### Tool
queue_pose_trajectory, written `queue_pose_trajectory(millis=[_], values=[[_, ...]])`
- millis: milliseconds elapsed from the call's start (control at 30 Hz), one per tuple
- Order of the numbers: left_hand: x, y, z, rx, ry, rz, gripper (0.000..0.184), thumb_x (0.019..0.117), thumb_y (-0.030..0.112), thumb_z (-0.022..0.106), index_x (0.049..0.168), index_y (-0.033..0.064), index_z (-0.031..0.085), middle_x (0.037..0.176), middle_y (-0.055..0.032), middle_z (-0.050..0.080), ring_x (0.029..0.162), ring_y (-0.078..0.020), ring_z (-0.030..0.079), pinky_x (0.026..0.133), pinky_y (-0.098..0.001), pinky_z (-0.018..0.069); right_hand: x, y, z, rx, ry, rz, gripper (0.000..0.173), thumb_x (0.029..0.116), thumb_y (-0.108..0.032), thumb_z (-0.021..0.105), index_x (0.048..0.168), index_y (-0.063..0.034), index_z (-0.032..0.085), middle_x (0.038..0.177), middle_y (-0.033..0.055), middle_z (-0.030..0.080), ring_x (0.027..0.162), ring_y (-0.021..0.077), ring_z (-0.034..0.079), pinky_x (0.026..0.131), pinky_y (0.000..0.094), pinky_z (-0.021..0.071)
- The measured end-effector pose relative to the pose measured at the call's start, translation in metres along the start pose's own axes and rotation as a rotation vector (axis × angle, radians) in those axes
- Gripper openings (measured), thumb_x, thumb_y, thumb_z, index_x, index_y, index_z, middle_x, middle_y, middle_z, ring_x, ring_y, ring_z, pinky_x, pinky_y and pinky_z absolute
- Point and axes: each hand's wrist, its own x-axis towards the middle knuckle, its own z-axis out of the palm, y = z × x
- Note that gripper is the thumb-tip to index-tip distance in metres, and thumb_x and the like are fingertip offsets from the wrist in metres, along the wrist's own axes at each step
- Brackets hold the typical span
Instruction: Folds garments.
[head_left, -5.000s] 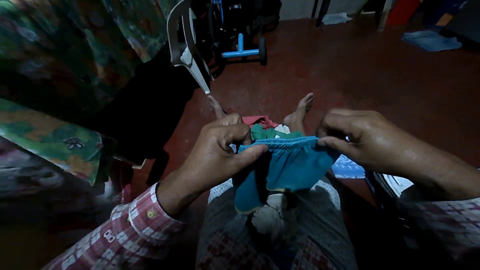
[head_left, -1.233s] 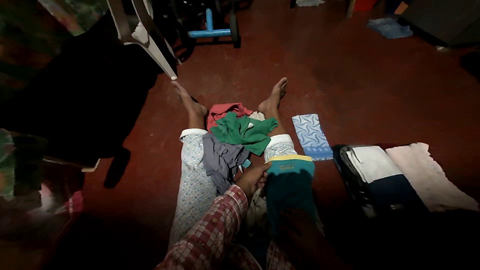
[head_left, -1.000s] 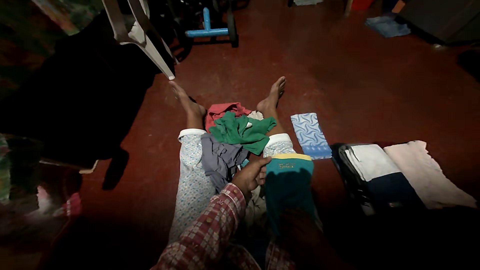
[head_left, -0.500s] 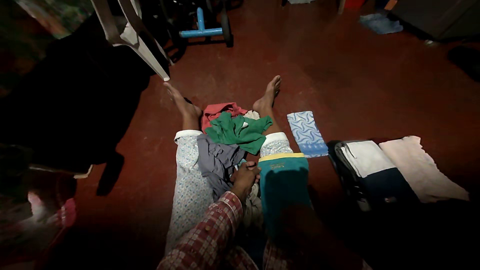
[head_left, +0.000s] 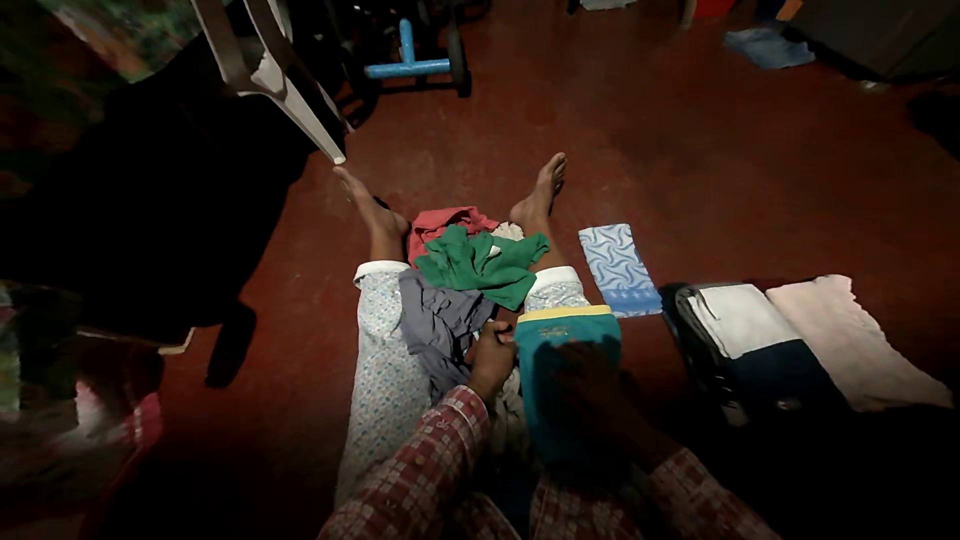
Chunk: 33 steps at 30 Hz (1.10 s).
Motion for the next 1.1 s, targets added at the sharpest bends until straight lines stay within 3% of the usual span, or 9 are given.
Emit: queue_pose_trajectory(millis=[100,200,300,467,600,767,833,933,1100], values=[[-0.011,0.002,-0.007,-0.044,-0.099,-0.096,0.044,0.0967,0.007,0.066,0.133,-0.0054,0.046,0.102,-0.0143,0.06,0.077,-0.0155,0.061,0.07,-0.0308,0.0544,0.001,-0.015,-0.031,0.079,0.213,0.428,0.033,0.101,-0.018,0.058,0.125,0.0021,0.068,0.132,0.0225,0.064,0.124,0.0358,0.061,0.106,0.0511,0.0489],[-0.019,0.008,-0.016,-0.071,-0.196,-0.192,0.036,0.0999,0.015,0.065,0.127,-0.0037,0.05,0.097,-0.0111,0.061,0.075,-0.0139,0.062,0.071,-0.0297,0.0558,-0.005,-0.011,-0.043,0.49,0.399,0.898,0.035,0.1025,-0.018,0.058,0.129,0.0045,0.057,0.107,0.0151,0.065,0.088,0.0178,0.065,0.079,0.0351,0.0573],[-0.017,0.013,-0.016,-0.053,-0.248,-0.297,0.043,0.1024,0.029,0.062,0.132,-0.0007,0.052,0.102,-0.013,0.063,0.083,-0.019,0.065,0.076,-0.0353,0.0565,-0.015,0.005,-0.046,0.811,0.237,1.142,0.036,0.1073,-0.035,0.051,0.119,-0.0023,0.063,0.088,0.008,0.066,0.069,0.0138,0.062,0.063,0.0338,0.0556],[-0.005,-0.005,0.001,-0.049,-0.227,-0.331,0.066,0.1004,0.05,0.06,0.146,0.0039,0.044,0.125,-0.0193,0.06,0.101,-0.0263,0.063,0.083,-0.0414,0.0543,-0.006,0.016,-0.047,0.802,0.041,1.161,0.046,0.1044,-0.05,0.05,0.109,-0.0078,0.067,0.076,0.0024,0.058,0.059,0.0118,0.054,0.055,0.032,0.0505],[-0.008,-0.002,0.004,-0.303,-0.255,-0.337,0.06,0.1034,0.043,0.057,0.147,0.0037,0.043,0.132,-0.0173,0.06,0.115,-0.0257,0.063,0.094,-0.0419,0.0544,-0.002,0.019,-0.041,0.908,0.129,1.065,0.028,0.1002,-0.03,0.064,0.106,-0.0032,0.066,0.085,0.007,0.069,0.072,0.0141,0.067,0.065,0.0343,0.0588],[-0.019,0.01,-0.008,-0.548,-0.415,-0.279,0.034,0.107,0.034,0.049,0.125,0.0073,0.059,0.103,-0.0064,0.071,0.091,-0.0144,0.069,0.079,-0.0314,0.0583,0.003,0.004,-0.049,0.913,0.332,0.942,0.022,0.1038,-0.02,0.053,0.102,-0.0034,0.068,0.086,0.0039,0.069,0.077,0.0102,0.067,0.07,0.0317,0.0593],[-0.026,0.014,-0.015,-0.714,-0.546,-0.214,0.04,0.1091,0.036,0.037,0.122,0.0072,0.061,0.105,-0.0066,0.072,0.095,-0.0163,0.071,0.085,-0.0344,0.0588,0.003,-0.006,-0.061,0.954,0.382,0.903,0.024,0.1058,-0.018,0.048,0.109,-0.0044,0.068,0.091,0.0011,0.07,0.082,0.0061,0.067,0.075,0.0273,0.0588],[-0.033,0.018,-0.016,-0.761,-0.621,-0.172,0.04,0.1089,0.035,0.035,0.125,0.0075,0.06,0.112,-0.0073,0.072,0.102,-0.0182,0.07,0.09,-0.0374,0.0575,0.007,-0.01,-0.069,1.146,0.453,0.896,0.018,0.1056,-0.011,0.045,0.112,-0.0069,0.062,0.086,-0.0049,0.066,0.076,-0.0002,0.064,0.069,0.018,0.0557],[-0.052,0.082,-0.009,-0.554,-0.388,0.025,0.013,0.1046,0.011,0.052,0.115,0.0034,0.056,0.097,-0.0051,0.068,0.086,-0.0126,0.067,0.078,-0.0317,0.0582,0.036,-0.014,-0.101,1.115,0.532,0.743,0.028,0.0957,0.001,0.055,0.124,0.0005,0.052,0.096,0.0038,0.07,0.085,0.0103,0.071,0.075,0.0292,0.0619]])
